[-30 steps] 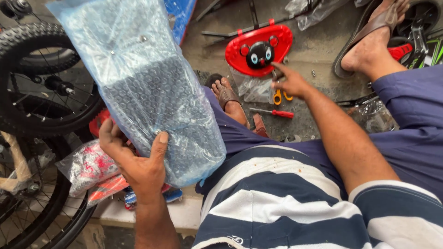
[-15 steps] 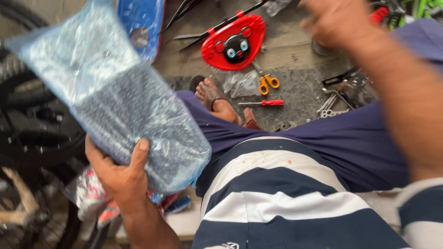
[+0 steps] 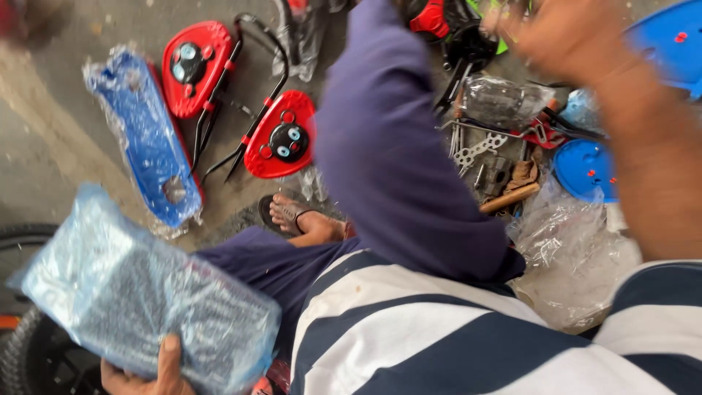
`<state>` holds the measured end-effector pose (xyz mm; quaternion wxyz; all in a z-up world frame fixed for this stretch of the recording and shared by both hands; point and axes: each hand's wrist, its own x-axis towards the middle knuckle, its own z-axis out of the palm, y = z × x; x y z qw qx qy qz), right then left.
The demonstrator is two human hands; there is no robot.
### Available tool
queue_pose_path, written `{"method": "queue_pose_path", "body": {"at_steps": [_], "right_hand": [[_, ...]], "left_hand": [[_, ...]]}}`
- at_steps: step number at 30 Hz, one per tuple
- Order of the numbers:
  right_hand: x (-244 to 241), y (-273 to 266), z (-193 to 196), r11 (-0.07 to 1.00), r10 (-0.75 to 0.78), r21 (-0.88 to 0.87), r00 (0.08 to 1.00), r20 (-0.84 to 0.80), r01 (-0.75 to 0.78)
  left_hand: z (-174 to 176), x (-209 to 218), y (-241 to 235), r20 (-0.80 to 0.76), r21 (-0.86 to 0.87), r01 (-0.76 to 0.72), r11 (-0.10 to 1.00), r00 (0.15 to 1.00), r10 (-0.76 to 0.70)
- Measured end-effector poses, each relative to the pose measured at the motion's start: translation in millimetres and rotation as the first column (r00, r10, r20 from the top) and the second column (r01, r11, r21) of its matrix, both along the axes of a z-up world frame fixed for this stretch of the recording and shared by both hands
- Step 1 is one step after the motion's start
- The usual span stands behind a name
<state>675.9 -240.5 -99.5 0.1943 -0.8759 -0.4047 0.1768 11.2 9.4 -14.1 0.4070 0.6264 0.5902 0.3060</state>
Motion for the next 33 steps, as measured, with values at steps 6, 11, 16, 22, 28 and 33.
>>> {"method": "queue_pose_path", "body": {"at_steps": [6,11,16,22,28,33], "right_hand": [[-84.7,-96.6,-173.7,0.831,-0.041,-0.551,0.979,-0.198,-0.077],[-173.7,-155.7,-241.2,0.728,-0.164,-0.673,0.918,-0.361,-0.134],[-219.5,-173.2,-234.9,0.818,-0.085,-0.543,0.895,-0.438,-0.188],[-254.8,-146.3,-185.4,0.894,0.292,-0.084,0.717,-0.633,-0.439],[-268.1,-106.6,-152.6,0.876,0.338,0.006,0.605,-0.721,-0.482],[-241.5,-42.5,-164.8,0.907,0.320,-0.039,0.746,-0.584,-0.420]], "left_hand": [[-4.4,-49.1,33.0,0.046,-0.170,0.133,0.976,0.991,-0.127],[-1.2,-45.2,47.5,0.077,-0.237,0.217,0.947,0.976,-0.204],[4.2,-39.1,44.3,0.095,-0.248,0.262,0.933,0.965,-0.246],[6.4,-48.9,42.8,0.093,-0.225,0.290,0.930,0.957,-0.276],[4.2,-34.8,-14.6,-0.015,0.046,0.097,0.994,0.995,-0.096],[19.1,-6.3,-48.4,0.034,0.030,-0.034,0.999,0.999,0.033]]}}
